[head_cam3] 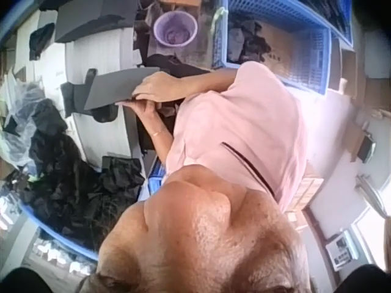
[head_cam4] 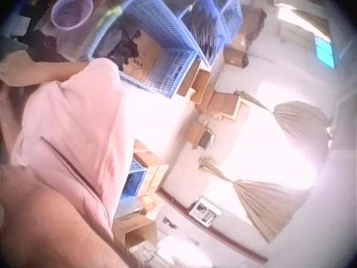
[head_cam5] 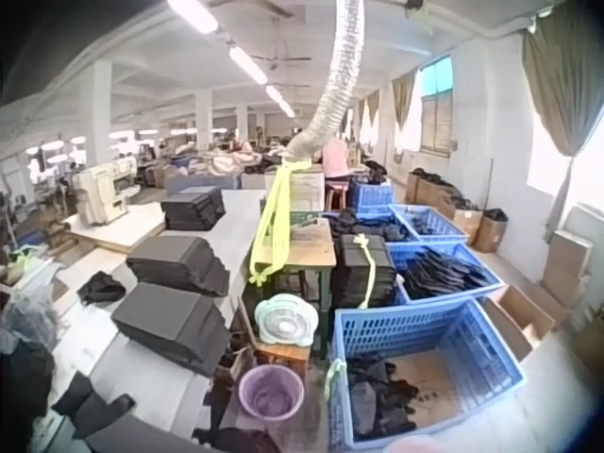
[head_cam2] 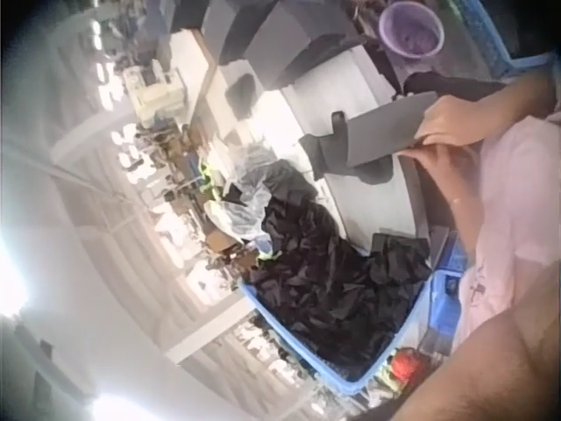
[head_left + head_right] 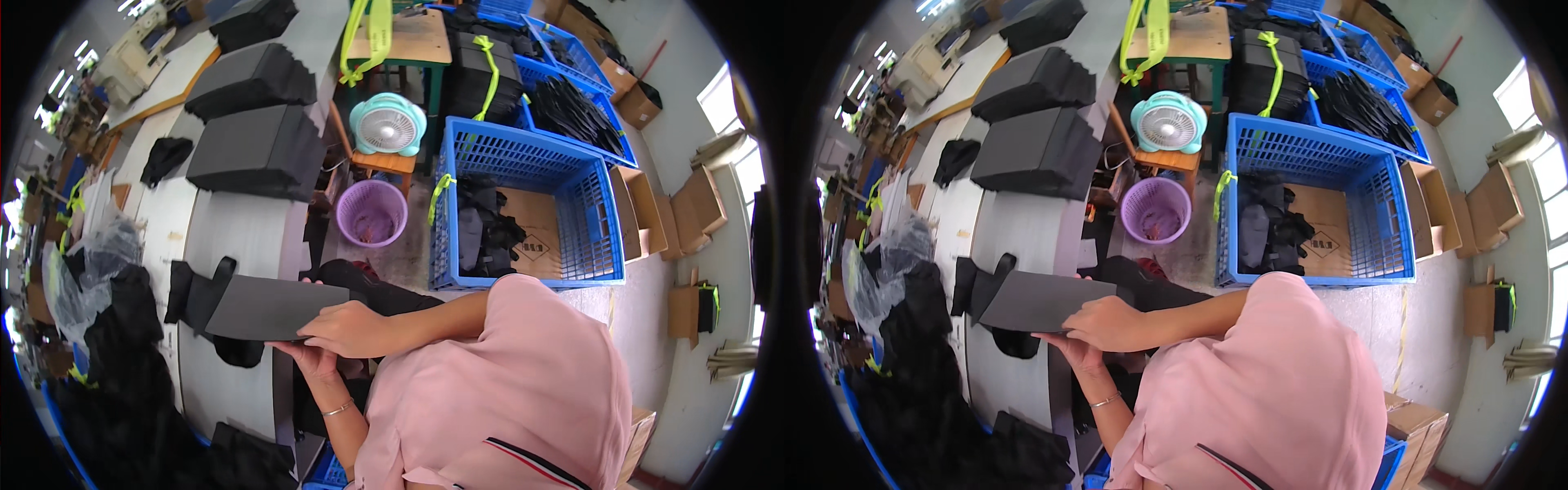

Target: Inspecting and sorting black fabric components at a factory workbench.

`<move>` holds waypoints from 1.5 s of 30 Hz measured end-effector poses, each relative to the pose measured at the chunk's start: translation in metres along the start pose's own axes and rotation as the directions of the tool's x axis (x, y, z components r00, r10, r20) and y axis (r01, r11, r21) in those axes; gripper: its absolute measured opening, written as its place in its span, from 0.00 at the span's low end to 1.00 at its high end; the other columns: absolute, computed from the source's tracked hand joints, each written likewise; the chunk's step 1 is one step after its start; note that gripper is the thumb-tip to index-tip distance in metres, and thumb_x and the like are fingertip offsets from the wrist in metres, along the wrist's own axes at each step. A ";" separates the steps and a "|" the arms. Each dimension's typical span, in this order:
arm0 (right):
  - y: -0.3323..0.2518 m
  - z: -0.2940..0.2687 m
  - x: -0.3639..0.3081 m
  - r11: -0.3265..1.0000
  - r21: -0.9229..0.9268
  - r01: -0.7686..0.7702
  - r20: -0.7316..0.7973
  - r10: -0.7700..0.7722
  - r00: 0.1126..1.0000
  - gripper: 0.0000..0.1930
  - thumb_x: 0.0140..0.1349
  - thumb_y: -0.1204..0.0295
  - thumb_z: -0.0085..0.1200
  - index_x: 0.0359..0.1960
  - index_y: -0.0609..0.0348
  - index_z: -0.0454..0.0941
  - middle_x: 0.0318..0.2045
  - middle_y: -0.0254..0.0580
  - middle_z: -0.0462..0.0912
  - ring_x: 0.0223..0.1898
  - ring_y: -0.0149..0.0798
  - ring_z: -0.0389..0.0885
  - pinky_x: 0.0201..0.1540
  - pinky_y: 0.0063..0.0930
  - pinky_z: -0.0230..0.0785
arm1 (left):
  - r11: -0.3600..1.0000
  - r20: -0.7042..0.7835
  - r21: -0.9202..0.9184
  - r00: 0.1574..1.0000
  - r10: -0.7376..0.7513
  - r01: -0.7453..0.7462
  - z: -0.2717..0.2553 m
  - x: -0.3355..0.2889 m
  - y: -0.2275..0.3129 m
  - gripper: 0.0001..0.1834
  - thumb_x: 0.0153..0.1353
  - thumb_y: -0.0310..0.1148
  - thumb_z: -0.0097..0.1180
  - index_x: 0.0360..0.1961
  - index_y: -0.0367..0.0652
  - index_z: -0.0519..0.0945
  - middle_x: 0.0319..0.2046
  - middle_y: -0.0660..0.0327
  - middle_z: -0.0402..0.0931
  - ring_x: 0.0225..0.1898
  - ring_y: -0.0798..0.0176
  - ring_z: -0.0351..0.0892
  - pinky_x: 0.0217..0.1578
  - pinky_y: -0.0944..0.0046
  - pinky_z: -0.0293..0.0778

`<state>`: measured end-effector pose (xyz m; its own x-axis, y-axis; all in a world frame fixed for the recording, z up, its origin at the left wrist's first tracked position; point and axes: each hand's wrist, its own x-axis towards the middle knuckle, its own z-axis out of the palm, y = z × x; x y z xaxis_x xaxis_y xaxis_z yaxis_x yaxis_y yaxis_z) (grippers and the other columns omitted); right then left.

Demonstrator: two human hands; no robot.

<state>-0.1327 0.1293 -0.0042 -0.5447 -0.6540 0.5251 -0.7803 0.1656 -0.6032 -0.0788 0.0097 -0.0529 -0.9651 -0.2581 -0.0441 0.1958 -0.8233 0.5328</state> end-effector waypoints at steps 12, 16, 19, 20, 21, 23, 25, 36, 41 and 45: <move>-0.023 -0.008 0.006 0.912 0.289 -0.290 0.051 0.288 0.956 0.11 0.55 0.70 0.70 0.30 0.61 0.79 0.29 0.38 0.77 0.28 0.34 0.80 0.32 0.29 0.73 | 0.982 -0.156 -0.138 0.982 0.107 -0.129 0.005 -0.042 0.034 0.27 0.61 0.30 0.60 0.60 0.30 0.72 0.51 0.44 0.80 0.57 0.43 0.79 0.63 0.46 0.72; -0.023 0.002 0.004 0.926 0.240 -0.293 0.059 0.287 0.956 0.13 0.58 0.67 0.68 0.38 0.58 0.78 0.35 0.43 0.80 0.36 0.41 0.82 0.39 0.35 0.74 | 0.959 -0.232 -0.238 0.968 0.097 -0.154 0.007 -0.049 0.035 0.24 0.62 0.31 0.60 0.57 0.30 0.73 0.48 0.45 0.82 0.56 0.45 0.79 0.62 0.47 0.74; -0.022 0.002 -0.003 0.792 0.395 -0.465 0.331 0.349 0.876 0.17 0.65 0.65 0.61 0.51 0.58 0.75 0.40 0.51 0.83 0.40 0.46 0.85 0.43 0.37 0.75 | 0.990 -0.224 -0.006 0.965 0.137 -0.142 0.007 -0.050 0.041 0.23 0.64 0.33 0.58 0.58 0.33 0.73 0.49 0.47 0.82 0.57 0.47 0.78 0.61 0.47 0.73; -0.020 0.001 -0.006 0.785 0.376 -0.493 0.425 0.327 0.844 0.16 0.66 0.66 0.60 0.52 0.59 0.75 0.40 0.52 0.84 0.41 0.47 0.86 0.43 0.37 0.75 | 0.985 -0.252 0.030 0.952 0.175 -0.173 0.006 -0.051 0.045 0.22 0.64 0.33 0.59 0.56 0.33 0.75 0.48 0.49 0.82 0.55 0.50 0.79 0.59 0.50 0.75; -0.016 -0.003 -0.010 0.773 0.358 -0.524 0.503 0.314 0.806 0.16 0.67 0.66 0.58 0.53 0.59 0.75 0.40 0.54 0.84 0.41 0.48 0.86 0.43 0.36 0.76 | 0.978 -0.280 0.071 0.937 0.207 -0.195 0.005 -0.052 0.050 0.21 0.64 0.33 0.60 0.55 0.33 0.76 0.47 0.50 0.83 0.53 0.53 0.81 0.56 0.54 0.76; -0.007 -0.010 -0.016 0.866 0.301 -0.400 0.482 0.224 0.847 0.17 0.69 0.68 0.56 0.56 0.60 0.75 0.38 0.55 0.84 0.38 0.50 0.87 0.42 0.34 0.76 | 0.961 -0.324 0.140 0.906 0.271 -0.237 0.003 -0.058 0.065 0.19 0.64 0.34 0.63 0.51 0.33 0.78 0.45 0.53 0.84 0.49 0.59 0.83 0.52 0.61 0.79; 0.004 -0.016 -0.023 0.892 0.283 -0.352 0.441 0.205 0.874 0.16 0.69 0.68 0.56 0.55 0.60 0.75 0.37 0.55 0.84 0.37 0.52 0.86 0.41 0.35 0.76 | 0.953 -0.425 0.252 0.866 0.263 -0.166 -0.004 -0.062 0.089 0.19 0.67 0.40 0.61 0.51 0.35 0.79 0.44 0.57 0.84 0.45 0.63 0.83 0.47 0.63 0.79; 0.056 -0.043 -0.018 0.950 -0.141 0.279 0.326 -0.221 0.919 0.26 0.53 0.75 0.67 0.56 0.58 0.78 0.27 0.40 0.77 0.26 0.43 0.77 0.29 0.34 0.69 | 0.954 -0.442 0.293 0.894 0.072 0.069 -0.027 -0.081 0.113 0.09 0.64 0.29 0.64 0.44 0.45 0.81 0.37 0.67 0.82 0.35 0.74 0.79 0.40 0.70 0.75; 0.075 -0.061 -0.013 0.897 -0.225 0.381 0.347 -0.292 0.892 0.26 0.53 0.75 0.66 0.57 0.59 0.78 0.28 0.41 0.78 0.27 0.43 0.78 0.30 0.34 0.70 | 0.971 -0.311 0.234 0.950 0.019 0.057 -0.041 -0.092 0.121 0.08 0.59 0.24 0.66 0.39 0.43 0.81 0.32 0.68 0.78 0.28 0.77 0.72 0.29 0.75 0.68; 0.082 -0.056 -0.012 0.929 -0.240 0.283 0.253 -0.221 0.942 0.26 0.56 0.74 0.65 0.59 0.57 0.77 0.28 0.42 0.80 0.27 0.44 0.80 0.30 0.35 0.72 | 0.750 -0.432 0.657 0.778 0.456 -0.074 -0.047 -0.088 0.121 0.06 0.58 0.23 0.66 0.36 0.43 0.83 0.35 0.66 0.78 0.32 0.76 0.73 0.29 0.75 0.69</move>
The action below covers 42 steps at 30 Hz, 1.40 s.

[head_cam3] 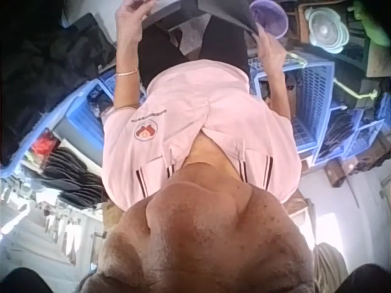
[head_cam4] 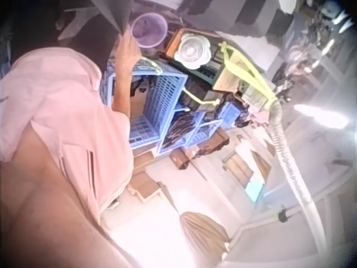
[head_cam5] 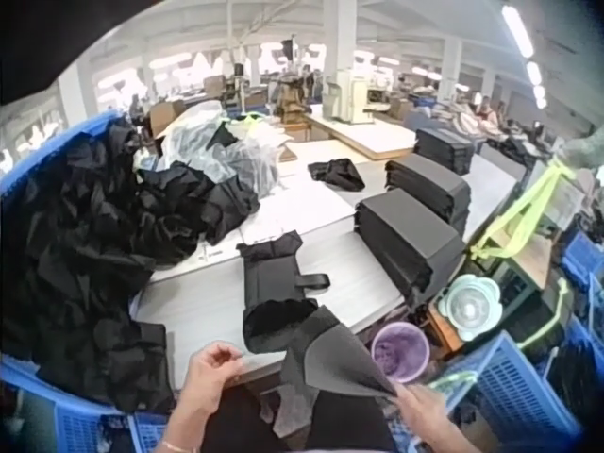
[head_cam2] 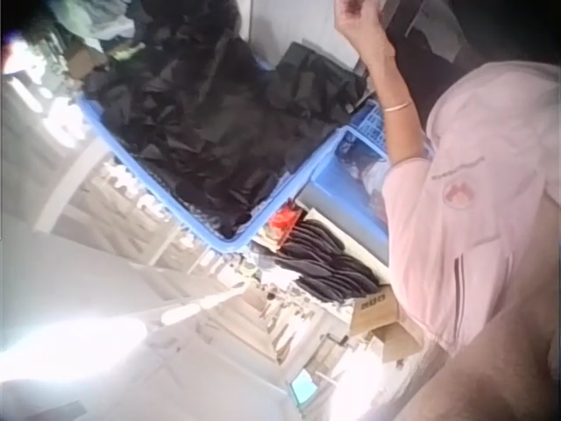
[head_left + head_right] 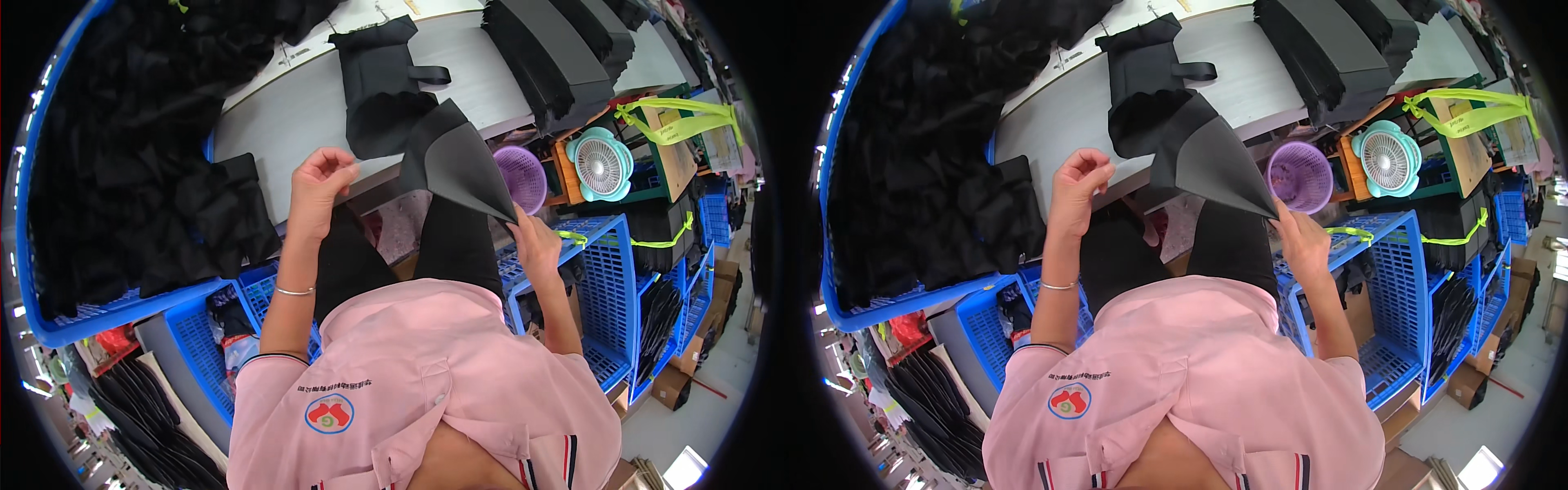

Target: Inspecting and sorting black fabric components at a factory workbench.

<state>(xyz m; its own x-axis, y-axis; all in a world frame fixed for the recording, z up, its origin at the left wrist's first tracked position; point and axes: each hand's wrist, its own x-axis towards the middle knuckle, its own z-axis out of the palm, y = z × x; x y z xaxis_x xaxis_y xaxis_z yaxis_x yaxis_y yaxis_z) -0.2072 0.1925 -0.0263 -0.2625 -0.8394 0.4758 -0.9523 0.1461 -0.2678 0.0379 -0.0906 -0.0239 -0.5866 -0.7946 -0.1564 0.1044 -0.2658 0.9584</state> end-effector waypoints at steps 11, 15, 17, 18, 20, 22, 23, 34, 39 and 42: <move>-0.063 0.045 0.043 0.867 0.380 -0.323 0.296 0.217 0.930 0.27 0.67 0.68 0.56 0.67 0.55 0.67 0.23 0.56 0.81 0.25 0.60 0.81 0.29 0.50 0.71 | 0.408 0.146 0.805 0.810 0.568 -0.431 0.030 0.067 -0.028 0.29 0.48 0.10 0.48 0.54 0.37 0.80 0.68 0.51 0.66 0.72 0.43 0.59 0.68 0.53 0.62; -0.061 0.040 0.060 0.859 0.413 -0.302 0.326 0.170 0.930 0.26 0.67 0.69 0.55 0.66 0.57 0.67 0.22 0.57 0.80 0.26 0.62 0.81 0.30 0.53 0.70 | 0.345 0.321 0.740 0.755 0.572 -0.577 0.050 0.059 -0.008 0.21 0.49 0.11 0.47 0.45 0.28 0.80 0.70 0.51 0.64 0.73 0.43 0.56 0.69 0.51 0.60; -0.062 0.048 0.075 0.869 0.376 -0.323 0.323 0.203 0.924 0.24 0.67 0.70 0.54 0.64 0.60 0.68 0.21 0.58 0.80 0.26 0.62 0.81 0.30 0.53 0.71 | 0.373 0.387 0.680 0.741 0.549 -0.631 0.065 0.049 0.001 0.18 0.48 0.11 0.47 0.42 0.27 0.80 0.70 0.51 0.64 0.73 0.43 0.56 0.69 0.51 0.60; -0.063 0.053 0.084 0.878 0.387 -0.283 0.277 0.182 0.944 0.24 0.67 0.70 0.54 0.63 0.61 0.69 0.21 0.58 0.80 0.26 0.63 0.81 0.30 0.53 0.71 | 0.389 0.411 0.647 0.729 0.547 -0.656 0.073 0.042 0.004 0.17 0.48 0.11 0.47 0.40 0.26 0.79 0.70 0.50 0.64 0.74 0.43 0.55 0.69 0.51 0.60; -0.068 0.068 0.105 0.875 0.358 -0.326 0.248 0.247 0.937 0.21 0.66 0.71 0.54 0.60 0.62 0.72 0.25 0.61 0.81 0.28 0.61 0.82 0.30 0.50 0.73 | 0.389 0.526 0.549 0.668 0.526 -0.740 0.086 0.027 0.008 0.15 0.46 0.11 0.46 0.37 0.27 0.79 0.70 0.53 0.65 0.73 0.43 0.56 0.70 0.51 0.59; -0.078 0.072 0.113 0.906 0.311 -0.288 0.191 0.237 0.952 0.19 0.65 0.72 0.55 0.58 0.62 0.74 0.26 0.61 0.82 0.28 0.60 0.83 0.29 0.49 0.74 | 0.451 0.613 0.494 0.665 0.426 -0.744 0.092 0.016 0.012 0.16 0.46 0.10 0.44 0.37 0.28 0.77 0.68 0.52 0.67 0.74 0.44 0.57 0.69 0.52 0.59; -0.084 0.070 0.112 0.933 0.268 -0.240 0.165 0.201 0.966 0.19 0.65 0.72 0.54 0.57 0.62 0.74 0.26 0.59 0.82 0.28 0.59 0.83 0.29 0.49 0.74 | 0.466 0.562 0.500 0.683 0.466 -0.730 0.091 0.014 0.015 0.16 0.46 0.10 0.44 0.36 0.29 0.78 0.68 0.53 0.68 0.73 0.44 0.57 0.69 0.52 0.60; -0.079 0.105 0.106 0.805 0.525 -0.276 0.148 0.233 0.961 0.08 0.56 0.75 0.58 0.36 0.64 0.77 0.33 0.53 0.83 0.38 0.58 0.84 0.34 0.45 0.74 | 0.414 0.656 0.529 0.666 0.354 -0.741 0.089 -0.017 0.019 0.13 0.48 0.14 0.53 0.35 0.34 0.82 0.64 0.55 0.74 0.70 0.45 0.64 0.64 0.56 0.68; -0.062 0.100 0.106 0.042 0.880 -0.474 0.415 0.419 0.807 0.19 0.68 0.72 0.53 0.60 0.62 0.72 0.56 0.45 0.79 0.56 0.38 0.78 0.55 0.34 0.72 | 0.588 0.322 0.498 0.765 0.557 -0.638 0.071 -0.044 0.024 0.27 0.53 0.19 0.60 0.57 0.42 0.81 0.64 0.53 0.73 0.69 0.46 0.67 0.66 0.51 0.64; -0.060 0.084 0.111 -0.371 0.819 -0.438 0.571 0.456 0.682 0.22 0.71 0.63 0.53 0.63 0.59 0.70 0.57 0.40 0.78 0.55 0.37 0.78 0.57 0.36 0.74 | 0.549 0.240 0.584 0.773 0.587 -0.599 0.070 -0.053 0.025 0.39 0.49 0.21 0.62 0.67 0.41 0.71 0.70 0.50 0.63 0.70 0.42 0.62 0.68 0.48 0.60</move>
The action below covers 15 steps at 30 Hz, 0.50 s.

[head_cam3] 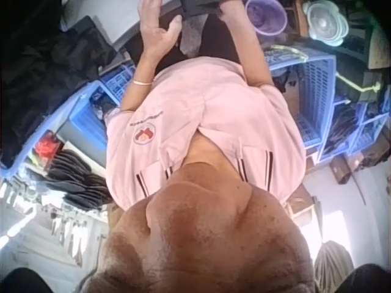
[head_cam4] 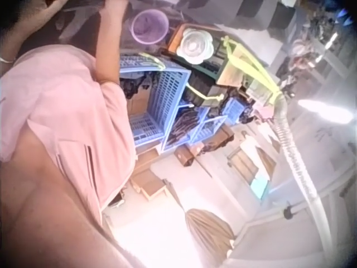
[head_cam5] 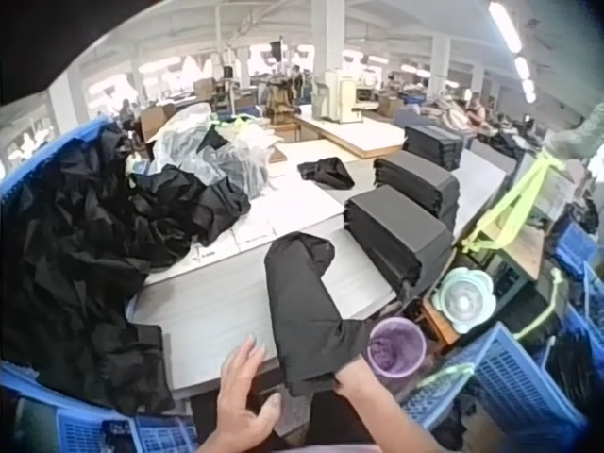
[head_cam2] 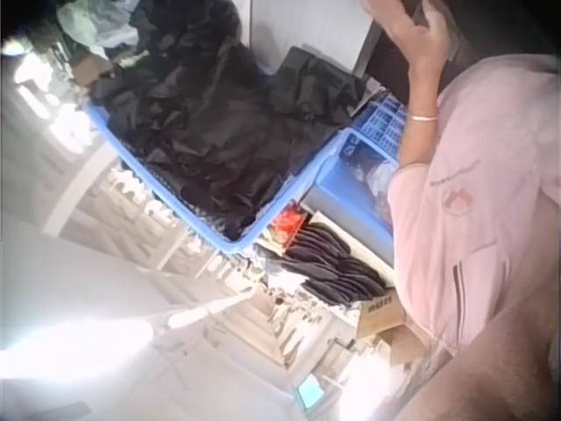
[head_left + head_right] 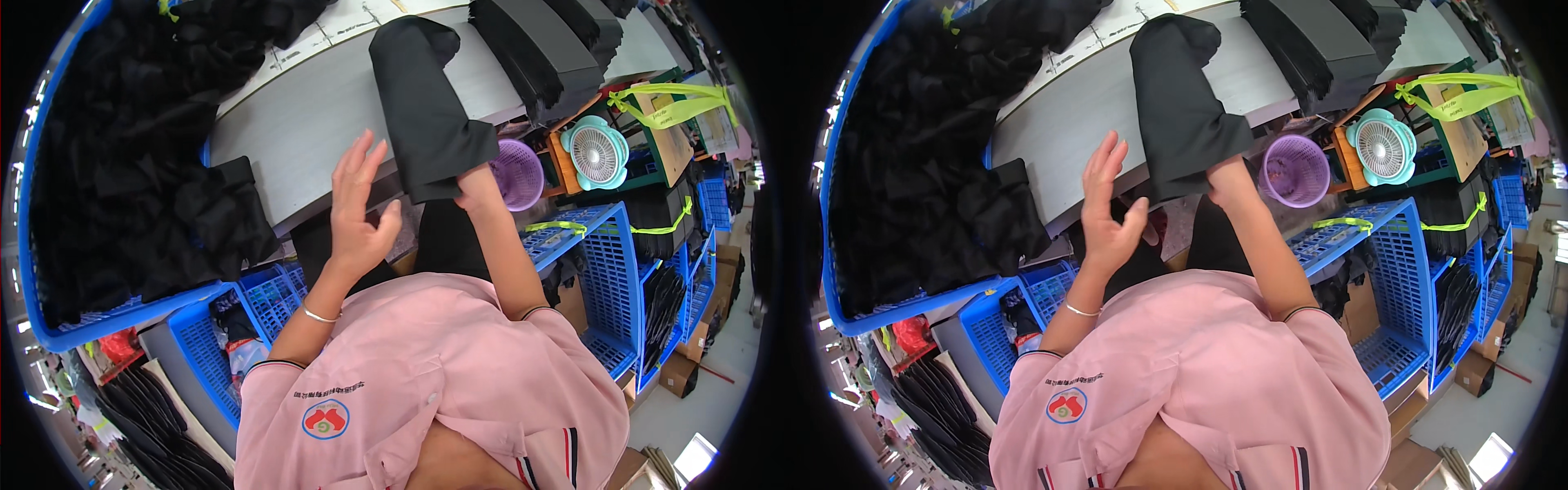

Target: Inspecting and sorting black fabric components at a factory workbench.

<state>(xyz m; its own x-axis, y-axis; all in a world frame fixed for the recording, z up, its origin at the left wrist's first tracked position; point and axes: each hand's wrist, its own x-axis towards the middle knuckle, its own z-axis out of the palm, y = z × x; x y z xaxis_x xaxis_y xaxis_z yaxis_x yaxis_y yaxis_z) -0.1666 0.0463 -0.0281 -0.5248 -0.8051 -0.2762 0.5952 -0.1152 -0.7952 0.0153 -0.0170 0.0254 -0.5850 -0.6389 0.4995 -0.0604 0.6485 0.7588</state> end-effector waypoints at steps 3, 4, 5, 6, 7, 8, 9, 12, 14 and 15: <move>-0.007 0.005 -0.003 0.993 0.102 0.052 0.064 -0.059 0.996 0.23 0.70 0.62 0.55 0.62 0.59 0.71 0.56 0.40 0.79 0.53 0.37 0.80 0.55 0.37 0.76 | 0.996 -0.060 0.020 0.995 -0.085 0.087 0.018 0.000 0.006 0.42 0.46 0.21 0.62 0.68 0.41 0.68 0.71 0.51 0.59 0.67 0.41 0.64 0.68 0.47 0.59; -0.008 0.007 -0.003 0.992 0.126 0.009 0.018 -0.011 1.000 0.23 0.69 0.62 0.56 0.62 0.59 0.72 0.56 0.41 0.79 0.53 0.37 0.80 0.56 0.36 0.76 | 0.996 -0.112 0.049 0.991 -0.075 0.081 0.024 0.003 0.007 0.42 0.46 0.20 0.62 0.68 0.42 0.69 0.70 0.51 0.61 0.65 0.43 0.65 0.64 0.50 0.63; -0.007 0.008 -0.004 0.984 0.178 -0.004 0.037 -0.003 0.999 0.23 0.69 0.63 0.57 0.61 0.59 0.72 0.56 0.41 0.79 0.54 0.37 0.80 0.56 0.35 0.76 | 0.994 -0.153 0.067 0.986 -0.070 0.081 0.030 0.006 0.007 0.42 0.46 0.18 0.61 0.67 0.43 0.70 0.68 0.52 0.62 0.64 0.44 0.66 0.61 0.52 0.67; -0.006 0.008 -0.005 0.973 0.228 -0.016 0.056 0.004 0.998 0.23 0.68 0.64 0.58 0.61 0.59 0.73 0.56 0.41 0.80 0.54 0.37 0.80 0.57 0.34 0.76 | 0.992 -0.192 0.073 0.977 -0.088 0.103 0.034 0.008 0.008 0.41 0.45 0.17 0.60 0.67 0.44 0.71 0.67 0.53 0.64 0.62 0.46 0.67 0.58 0.55 0.71; -0.005 0.008 -0.005 0.968 0.248 -0.021 0.092 -0.001 0.996 0.22 0.67 0.64 0.58 0.60 0.60 0.73 0.56 0.41 0.80 0.54 0.37 0.81 0.56 0.34 0.76 | 0.994 -0.201 0.043 0.975 -0.092 0.102 0.038 0.010 0.008 0.41 0.45 0.15 0.59 0.66 0.45 0.72 0.64 0.54 0.66 0.60 0.49 0.69 0.53 0.58 0.72; -0.004 0.008 -0.006 0.963 0.269 -0.027 0.126 -0.007 0.992 0.22 0.67 0.65 0.59 0.60 0.60 0.73 0.56 0.42 0.80 0.54 0.37 0.81 0.56 0.34 0.76 | 0.992 -0.204 0.002 0.972 -0.120 0.122 0.041 0.012 0.009 0.41 0.44 0.13 0.58 0.65 0.45 0.74 0.62 0.55 0.67 0.57 0.52 0.71 0.48 0.62 0.74; -0.003 0.007 -0.007 0.957 0.289 -0.025 0.144 -0.017 0.989 0.22 0.66 0.65 0.59 0.59 0.60 0.73 0.55 0.42 0.80 0.54 0.37 0.81 0.56 0.34 0.77 | 0.989 -0.205 -0.041 0.968 -0.148 0.143 0.044 0.014 0.010 0.41 0.43 0.11 0.56 0.64 0.46 0.75 0.60 0.55 0.69 0.54 0.55 0.73 0.43 0.65 0.76; -0.001 0.006 -0.008 0.934 0.358 -0.013 0.185 -0.058 0.981 0.23 0.65 0.65 0.60 0.60 0.59 0.73 0.53 0.41 0.81 0.51 0.38 0.82 0.54 0.34 0.78 | 0.978 -0.214 -0.148 0.961 -0.176 0.146 0.048 0.015 0.013 0.40 0.42 0.07 0.53 0.60 0.47 0.78 0.54 0.58 0.72 0.46 0.63 0.77 0.33 0.71 0.74; 0.000 0.005 -0.008 0.914 0.402 -0.052 0.195 -0.031 0.980 0.23 0.64 0.66 0.61 0.59 0.59 0.73 0.53 0.42 0.81 0.51 0.38 0.82 0.54 0.35 0.78 | 0.976 -0.247 -0.175 0.954 -0.168 0.127 0.051 0.015 0.016 0.37 0.45 0.07 0.53 0.58 0.45 0.80 0.53 0.60 0.72 0.39 0.68 0.75 0.34 0.72 0.73; 0.001 0.004 -0.008 0.901 0.429 -0.059 0.228 -0.044 0.973 0.23 0.63 0.66 0.62 0.59 0.59 0.73 0.53 0.42 0.80 0.51 0.38 0.82 0.54 0.36 0.78 | 0.975 -0.253 -0.187 0.953 -0.165 0.119 0.051 0.014 0.017 0.35 0.46 0.06 0.53 0.57 0.44 0.81 0.52 0.61 0.72 0.36 0.71 0.74 0.35 0.72 0.73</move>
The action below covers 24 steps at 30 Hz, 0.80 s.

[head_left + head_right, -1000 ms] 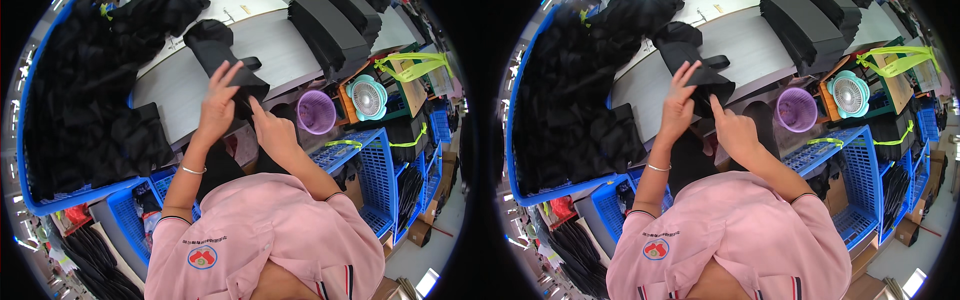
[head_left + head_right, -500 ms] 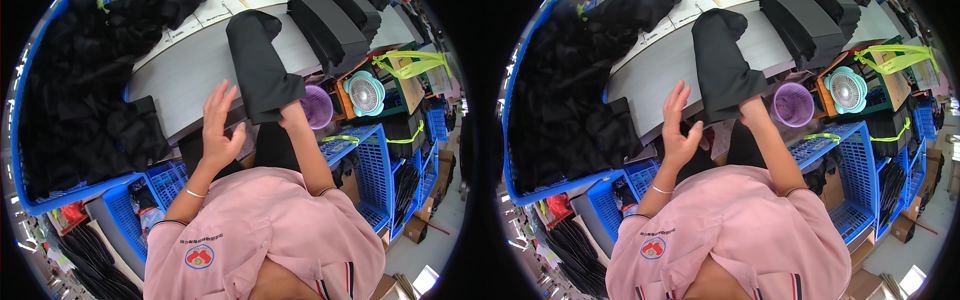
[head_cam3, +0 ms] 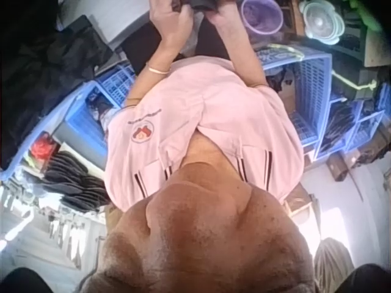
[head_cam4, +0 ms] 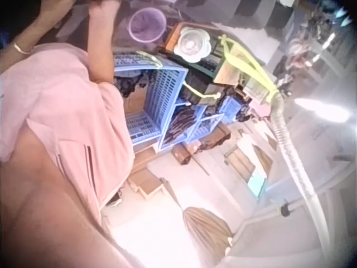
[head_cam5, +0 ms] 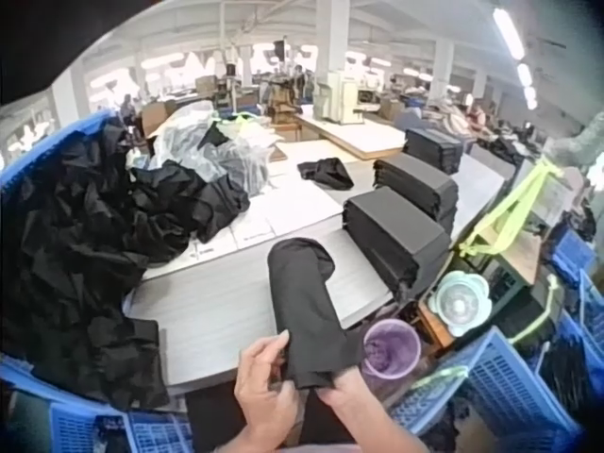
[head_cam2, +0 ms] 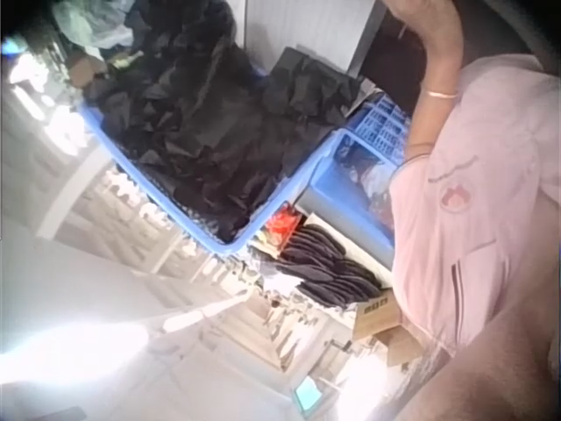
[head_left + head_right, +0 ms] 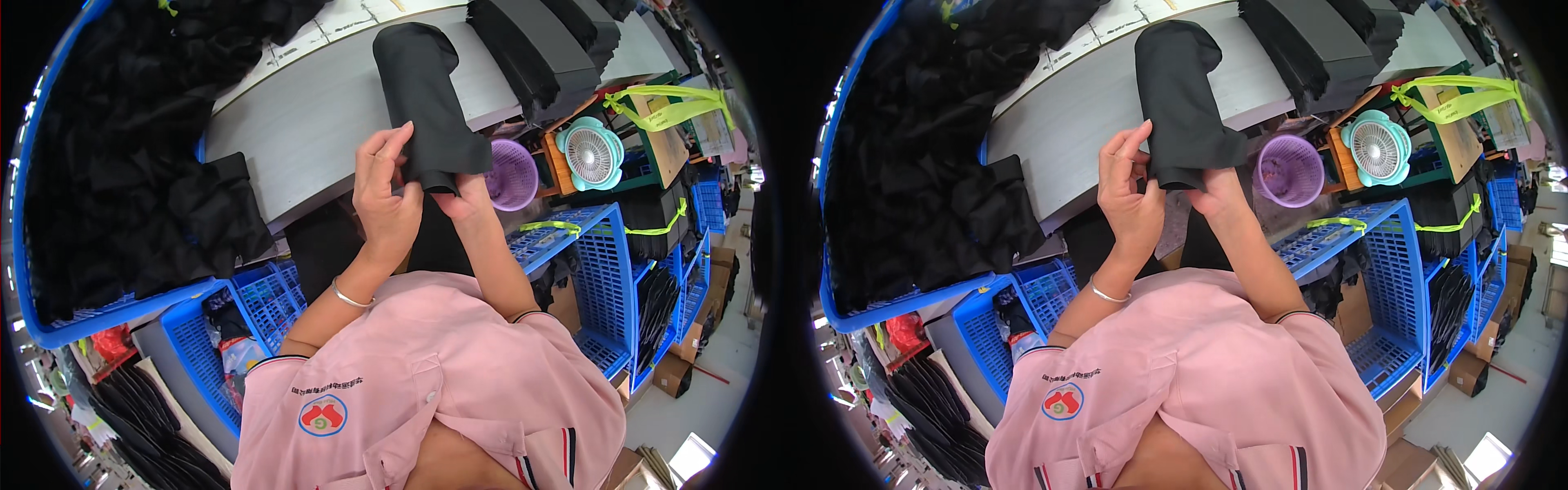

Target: Inspecting and sorting black fabric components at a factory workbench.

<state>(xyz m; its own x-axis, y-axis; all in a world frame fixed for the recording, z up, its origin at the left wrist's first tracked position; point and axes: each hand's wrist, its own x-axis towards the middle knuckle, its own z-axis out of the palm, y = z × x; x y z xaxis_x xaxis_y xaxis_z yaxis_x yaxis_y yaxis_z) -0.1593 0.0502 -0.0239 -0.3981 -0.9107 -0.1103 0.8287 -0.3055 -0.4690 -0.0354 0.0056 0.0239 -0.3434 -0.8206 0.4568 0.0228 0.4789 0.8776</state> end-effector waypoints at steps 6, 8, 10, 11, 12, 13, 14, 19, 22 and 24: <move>0.005 0.000 0.000 0.976 0.189 -0.109 -0.002 0.112 0.994 0.25 0.61 0.66 0.63 0.59 0.59 0.73 0.52 0.43 0.80 0.51 0.40 0.81 0.55 0.38 0.78 | 1.000 -0.015 0.006 1.000 0.018 -0.018 0.001 -0.003 0.001 0.37 0.44 0.07 0.53 0.57 0.46 0.81 0.50 0.60 0.75 0.40 0.66 0.77 0.34 0.71 0.74; 0.008 0.000 0.000 0.968 0.216 -0.130 0.020 0.129 0.991 0.25 0.61 0.66 0.63 0.59 0.59 0.73 0.52 0.43 0.80 0.51 0.40 0.81 0.55 0.38 0.78 | 1.000 -0.020 -0.017 1.000 -0.004 0.004 0.002 -0.004 0.001 0.37 0.44 0.07 0.54 0.57 0.46 0.81 0.50 0.60 0.75 0.40 0.66 0.77 0.34 0.71 0.74; 0.010 0.000 0.000 0.963 0.231 -0.135 0.008 0.137 0.991 0.25 0.60 0.65 0.64 0.58 0.59 0.73 0.51 0.43 0.80 0.50 0.40 0.81 0.55 0.38 0.78 | 0.999 -0.021 -0.034 1.000 -0.014 0.013 0.003 -0.006 -0.001 0.37 0.44 0.08 0.55 0.58 0.46 0.81 0.50 0.60 0.74 0.39 0.66 0.77 0.34 0.71 0.75; 0.011 0.000 0.000 0.964 0.233 -0.130 -0.014 0.137 0.990 0.25 0.60 0.65 0.64 0.58 0.59 0.73 0.51 0.43 0.80 0.50 0.40 0.81 0.55 0.38 0.78 | 0.999 -0.022 -0.036 1.000 -0.012 0.011 0.004 -0.007 -0.001 0.37 0.45 0.08 0.55 0.58 0.46 0.80 0.51 0.60 0.74 0.39 0.67 0.76 0.34 0.71 0.75; 0.011 -0.001 0.000 0.964 0.234 -0.126 -0.035 0.138 0.990 0.25 0.60 0.65 0.64 0.58 0.59 0.74 0.51 0.42 0.80 0.50 0.40 0.81 0.55 0.37 0.78 | 0.999 -0.023 -0.038 1.000 -0.010 0.009 0.004 -0.007 -0.002 0.37 0.45 0.08 0.55 0.58 0.46 0.80 0.51 0.60 0.74 0.39 0.67 0.76 0.34 0.71 0.75; 0.012 -0.001 -0.001 0.957 0.252 -0.145 -0.009 0.152 0.988 0.25 0.60 0.65 0.64 0.57 0.59 0.74 0.51 0.42 0.80 0.50 0.40 0.81 0.55 0.37 0.78 | 0.999 -0.025 -0.040 1.000 -0.009 0.008 0.005 -0.008 -0.003 0.37 0.45 0.08 0.55 0.59 0.46 0.80 0.51 0.60 0.73 0.39 0.67 0.76 0.34 0.71 0.75; 0.012 -0.002 -0.001 0.949 0.269 -0.165 0.018 0.166 0.986 0.24 0.60 0.65 0.63 0.57 0.59 0.75 0.51 0.42 0.81 0.50 0.40 0.81 0.55 0.37 0.78 | 0.999 -0.028 -0.042 1.000 -0.008 0.007 0.006 -0.009 -0.005 0.37 0.44 0.08 0.55 0.59 0.46 0.80 0.51 0.60 0.73 0.39 0.67 0.76 0.34 0.71 0.75; 0.018 -0.005 0.000 0.909 0.350 -0.228 0.119 0.198 0.973 0.22 0.61 0.65 0.62 0.55 0.58 0.76 0.51 0.43 0.81 0.50 0.41 0.81 0.55 0.40 0.76 | 1.000 -0.043 -0.025 0.999 -0.001 0.000 0.006 -0.014 -0.010 0.38 0.45 0.09 0.55 0.60 0.45 0.79 0.52 0.59 0.72 0.40 0.67 0.75 0.35 0.71 0.74; 0.021 -0.001 0.001 0.914 0.342 -0.220 0.060 0.213 0.975 0.21 0.62 0.65 0.61 0.55 0.58 0.76 0.51 0.44 0.81 0.50 0.41 0.81 0.55 0.42 0.76 | 1.000 -0.049 -0.022 0.999 -0.003 0.002 0.007 -0.016 -0.013 0.39 0.45 0.09 0.55 0.62 0.46 0.78 0.52 0.59 0.72 0.40 0.67 0.74 0.36 0.71 0.74; 0.021 0.002 0.001 0.942 0.286 -0.178 -0.070 0.205 0.976 0.20 0.63 0.65 0.60 0.55 0.58 0.77 0.51 0.45 0.81 0.50 0.42 0.81 0.55 0.43 0.76 | 1.000 -0.047 -0.012 0.999 -0.003 0.002 0.007 -0.016 -0.014 0.40 0.45 0.09 0.55 0.63 0.47 0.77 0.53 0.59 0.72 0.40 0.67 0.74 0.36 0.71 0.74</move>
<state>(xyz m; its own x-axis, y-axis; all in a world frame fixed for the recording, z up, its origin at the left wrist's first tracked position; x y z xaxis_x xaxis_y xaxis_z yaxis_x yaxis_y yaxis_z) -0.1414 0.0422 -0.0321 -0.2459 -0.9324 -0.2648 0.9635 -0.2054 -0.1715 -0.0365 0.0141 0.0030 -0.2985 -0.8357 0.4609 0.0330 0.4736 0.8801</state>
